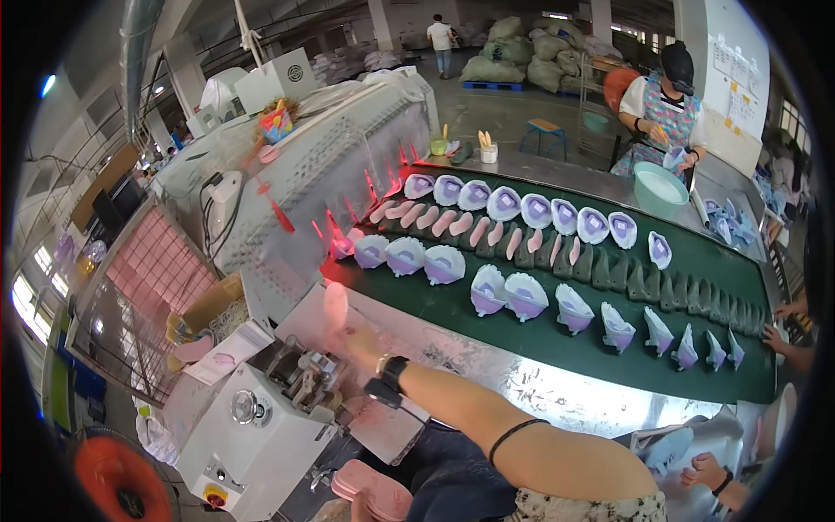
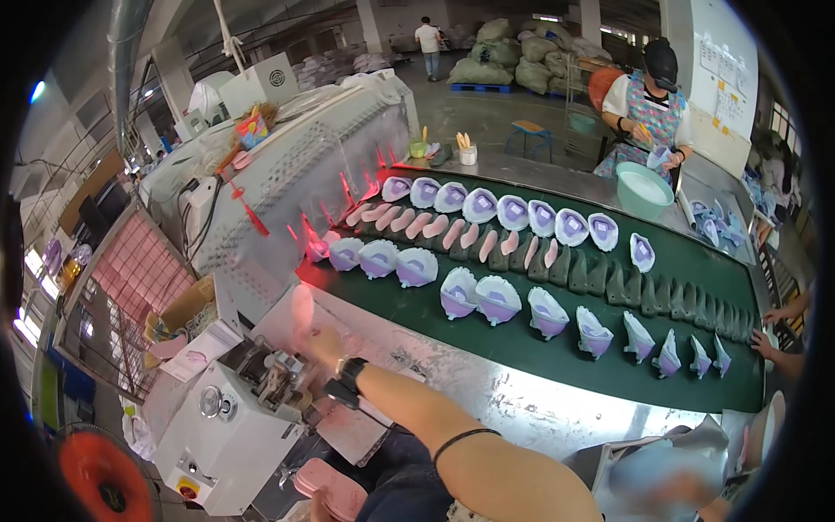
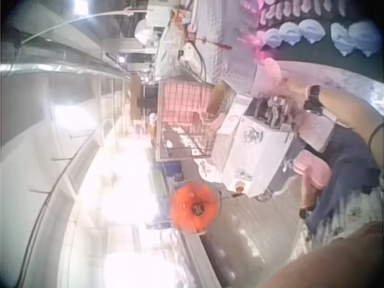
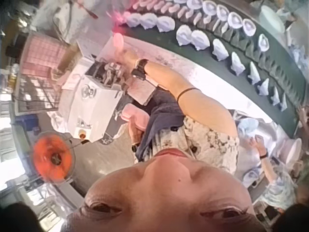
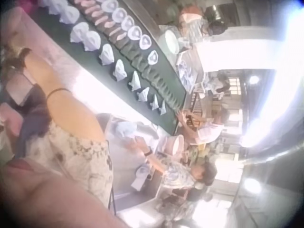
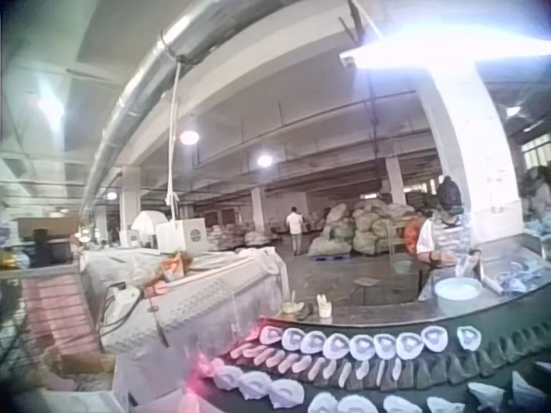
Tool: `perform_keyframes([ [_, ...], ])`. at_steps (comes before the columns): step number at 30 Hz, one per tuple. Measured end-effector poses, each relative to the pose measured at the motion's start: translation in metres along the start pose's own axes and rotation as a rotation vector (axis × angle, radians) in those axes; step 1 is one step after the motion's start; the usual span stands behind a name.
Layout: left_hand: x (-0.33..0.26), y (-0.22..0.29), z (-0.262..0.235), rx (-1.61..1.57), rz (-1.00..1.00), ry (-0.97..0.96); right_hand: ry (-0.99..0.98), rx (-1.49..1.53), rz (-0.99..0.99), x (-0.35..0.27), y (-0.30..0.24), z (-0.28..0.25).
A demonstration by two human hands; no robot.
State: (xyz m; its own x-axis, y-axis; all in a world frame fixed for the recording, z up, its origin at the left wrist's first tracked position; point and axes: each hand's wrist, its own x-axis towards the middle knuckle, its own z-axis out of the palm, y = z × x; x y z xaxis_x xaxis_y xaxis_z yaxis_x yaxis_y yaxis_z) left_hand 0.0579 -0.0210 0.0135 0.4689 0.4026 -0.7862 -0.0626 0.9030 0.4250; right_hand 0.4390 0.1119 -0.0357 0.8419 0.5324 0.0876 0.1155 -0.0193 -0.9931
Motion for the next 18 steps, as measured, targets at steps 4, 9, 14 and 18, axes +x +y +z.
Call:
perform_keyframes([
  [4, 0.016, -0.006, -0.021, 0.06, 0.042, -0.275, 0.136, 0.214, 0.097, -0.008, -0.003, -0.112],
  [9, 0.018, -0.004, 0.019, 0.188, 0.035, -0.286, 0.575, -0.14, 0.062, -0.03, 0.055, -0.34],
  [14, 0.039, -0.003, 0.043, 0.25, -0.059, -0.348, 1.083, -0.46, 0.135, -0.092, 0.118, -0.556],
  [18, 0.033, -0.005, 0.044, 0.231, -0.022, -0.33, 0.954, -0.739, 0.141, -0.099, 0.106, -0.578],
])
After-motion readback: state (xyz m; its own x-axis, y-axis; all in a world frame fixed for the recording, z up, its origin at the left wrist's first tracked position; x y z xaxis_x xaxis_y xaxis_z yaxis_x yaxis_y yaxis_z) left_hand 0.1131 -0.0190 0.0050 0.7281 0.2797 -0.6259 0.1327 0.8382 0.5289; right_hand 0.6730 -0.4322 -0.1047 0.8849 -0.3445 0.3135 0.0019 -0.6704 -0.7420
